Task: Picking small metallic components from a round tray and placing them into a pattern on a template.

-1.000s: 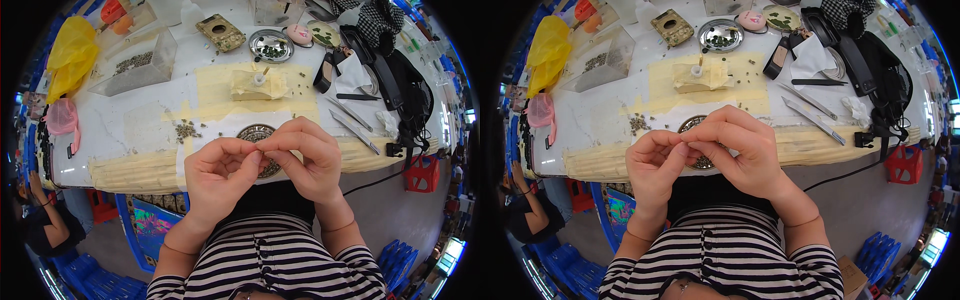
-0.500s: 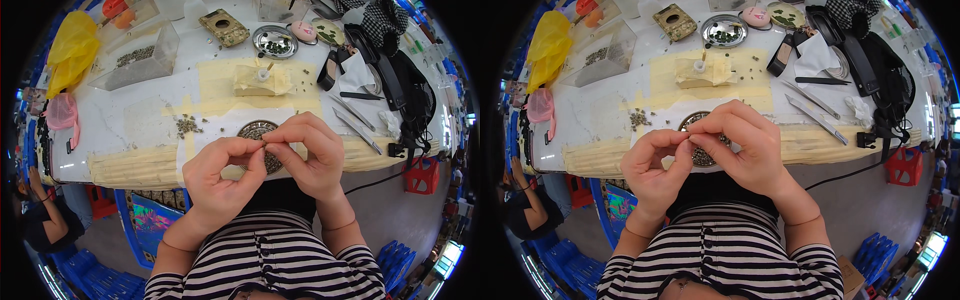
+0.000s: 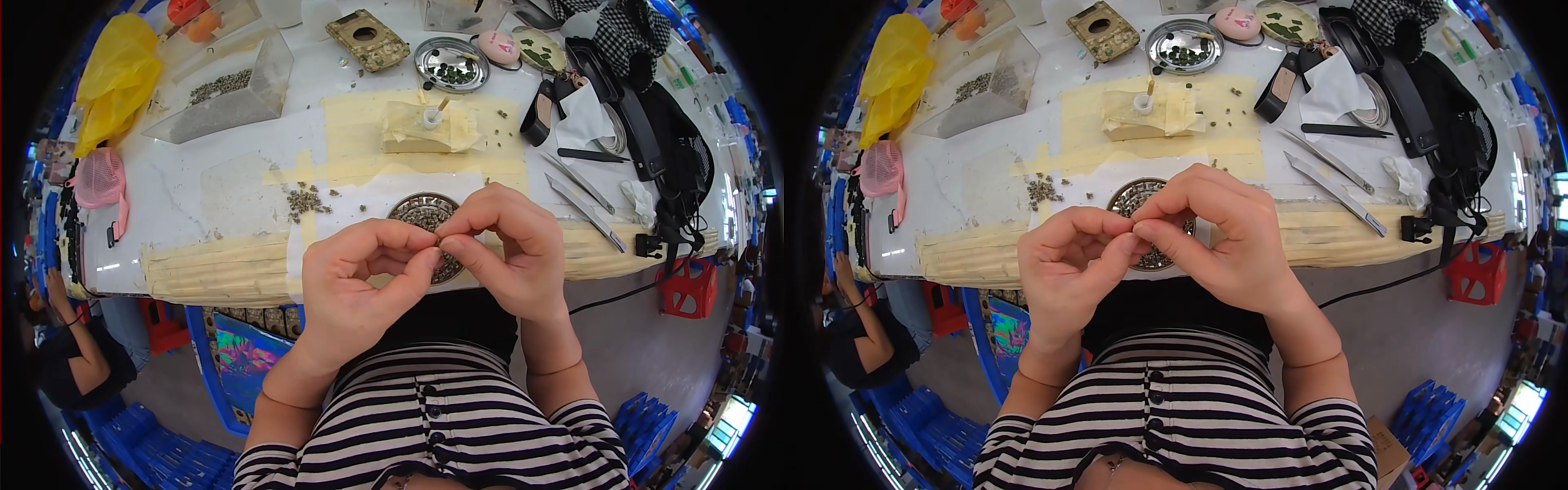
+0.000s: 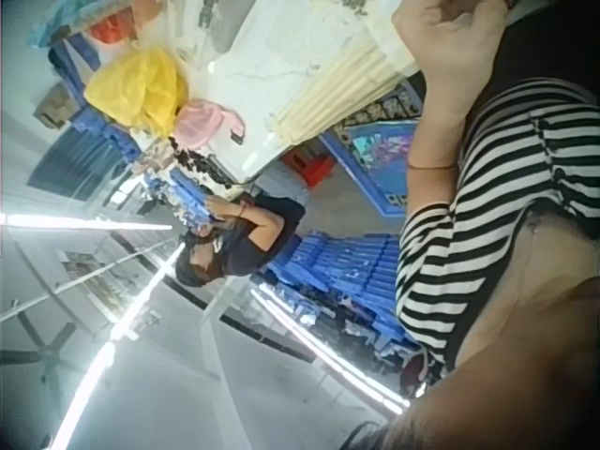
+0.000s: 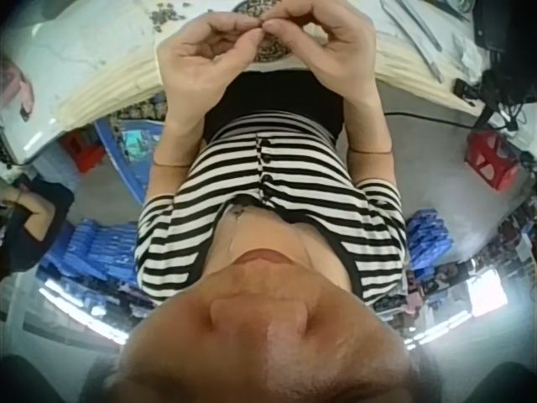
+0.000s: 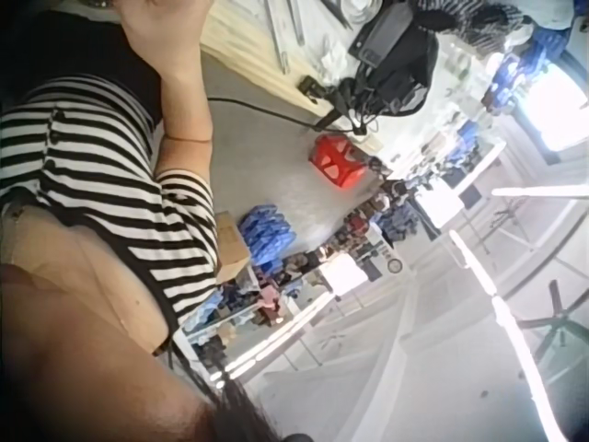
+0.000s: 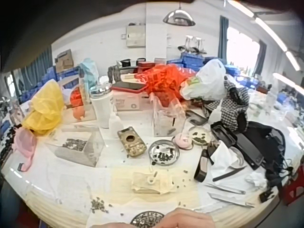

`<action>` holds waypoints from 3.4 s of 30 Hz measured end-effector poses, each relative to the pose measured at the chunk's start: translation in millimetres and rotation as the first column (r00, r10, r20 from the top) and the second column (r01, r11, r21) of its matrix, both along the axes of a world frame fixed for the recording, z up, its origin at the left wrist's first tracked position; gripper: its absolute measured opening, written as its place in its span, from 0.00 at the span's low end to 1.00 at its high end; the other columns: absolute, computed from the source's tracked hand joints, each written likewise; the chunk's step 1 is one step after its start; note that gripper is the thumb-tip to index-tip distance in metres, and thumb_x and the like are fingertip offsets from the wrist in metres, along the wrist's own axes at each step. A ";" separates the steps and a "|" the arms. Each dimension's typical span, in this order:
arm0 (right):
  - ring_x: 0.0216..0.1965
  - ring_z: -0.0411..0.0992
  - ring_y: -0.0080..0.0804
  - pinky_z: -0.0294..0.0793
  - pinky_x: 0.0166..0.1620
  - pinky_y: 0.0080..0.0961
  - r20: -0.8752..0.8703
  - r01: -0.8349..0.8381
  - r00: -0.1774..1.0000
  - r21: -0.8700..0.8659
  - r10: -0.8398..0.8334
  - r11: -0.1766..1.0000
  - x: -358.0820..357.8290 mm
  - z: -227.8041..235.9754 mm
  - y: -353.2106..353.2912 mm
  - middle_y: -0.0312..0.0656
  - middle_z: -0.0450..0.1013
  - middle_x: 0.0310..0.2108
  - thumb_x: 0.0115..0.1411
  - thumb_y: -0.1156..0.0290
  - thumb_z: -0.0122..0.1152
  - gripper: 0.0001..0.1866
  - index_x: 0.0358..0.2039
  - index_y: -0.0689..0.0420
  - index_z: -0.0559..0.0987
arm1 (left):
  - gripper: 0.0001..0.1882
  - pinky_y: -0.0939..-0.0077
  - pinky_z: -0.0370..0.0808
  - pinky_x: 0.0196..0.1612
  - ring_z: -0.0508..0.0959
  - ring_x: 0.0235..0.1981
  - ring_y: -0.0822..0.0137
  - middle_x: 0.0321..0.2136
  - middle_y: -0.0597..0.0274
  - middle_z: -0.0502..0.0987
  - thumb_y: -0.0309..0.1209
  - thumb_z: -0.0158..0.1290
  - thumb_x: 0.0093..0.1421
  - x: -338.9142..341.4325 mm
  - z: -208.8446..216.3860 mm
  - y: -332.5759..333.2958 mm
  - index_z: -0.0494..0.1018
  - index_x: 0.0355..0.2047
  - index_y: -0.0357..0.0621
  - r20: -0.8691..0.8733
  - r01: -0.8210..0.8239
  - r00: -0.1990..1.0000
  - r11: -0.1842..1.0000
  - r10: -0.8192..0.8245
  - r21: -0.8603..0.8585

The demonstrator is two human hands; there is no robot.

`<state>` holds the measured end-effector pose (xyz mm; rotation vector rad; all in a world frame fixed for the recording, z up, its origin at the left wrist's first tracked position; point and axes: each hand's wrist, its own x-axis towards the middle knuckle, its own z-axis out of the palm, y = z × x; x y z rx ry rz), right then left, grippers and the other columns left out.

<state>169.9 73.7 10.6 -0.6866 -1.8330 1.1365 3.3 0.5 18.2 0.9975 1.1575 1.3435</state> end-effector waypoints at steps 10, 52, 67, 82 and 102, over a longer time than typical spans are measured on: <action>0.27 0.74 0.26 0.74 0.31 0.19 0.047 0.020 0.999 0.036 -0.022 0.999 -1.7 2.3 -2.9 0.40 0.75 0.27 0.53 0.80 0.64 0.03 0.29 0.62 0.79 | 0.07 0.82 0.79 0.40 0.81 0.34 0.72 0.32 0.54 0.81 0.16 0.54 0.58 -1.4 -2.9 -0.1 0.75 0.38 0.28 0.135 0.021 0.991 0.999 -0.014 -0.049; 0.26 0.75 0.25 0.73 0.29 0.18 -0.014 0.013 1.000 0.088 -0.011 0.996 -2.5 4.1 -3.3 0.38 0.76 0.26 0.48 0.82 0.67 0.08 0.31 0.60 0.82 | 0.06 0.82 0.81 0.31 0.82 0.29 0.68 0.30 0.52 0.80 0.24 0.54 0.61 -9.7 -7.0 5.3 0.74 0.37 0.32 0.364 0.195 0.922 0.971 -0.133 -0.140; 0.27 0.75 0.34 0.75 0.29 0.25 0.082 0.141 0.974 0.516 -0.213 0.845 -7.1 3.3 -8.3 0.40 0.75 0.27 0.42 0.83 0.68 0.14 0.32 0.61 0.80 | 0.04 0.80 0.80 0.35 0.81 0.29 0.72 0.29 0.57 0.80 0.18 0.53 0.59 4.2 -4.4 -2.0 0.76 0.36 0.31 0.077 -0.069 0.995 0.996 0.065 0.054; 0.28 0.76 0.30 0.77 0.30 0.22 0.066 -0.012 0.998 0.222 -0.003 0.975 -2.1 10.1 -5.2 0.40 0.76 0.28 0.46 0.84 0.66 0.13 0.34 0.60 0.82 | 0.04 0.81 0.79 0.39 0.80 0.33 0.72 0.32 0.57 0.80 0.17 0.53 0.59 -8.4 -4.0 1.0 0.74 0.35 0.29 0.310 0.137 0.944 0.989 -0.112 -0.059; 0.25 0.75 0.35 0.76 0.26 0.25 0.060 0.192 0.940 0.719 -0.336 0.667 -13.7 -11.6 -11.0 0.42 0.74 0.26 0.43 0.80 0.67 0.12 0.32 0.64 0.78 | 0.04 0.84 0.77 0.35 0.79 0.30 0.76 0.29 0.61 0.79 0.16 0.56 0.56 6.4 -17.0 -0.5 0.75 0.33 0.31 -0.205 -0.089 0.968 0.964 0.142 0.249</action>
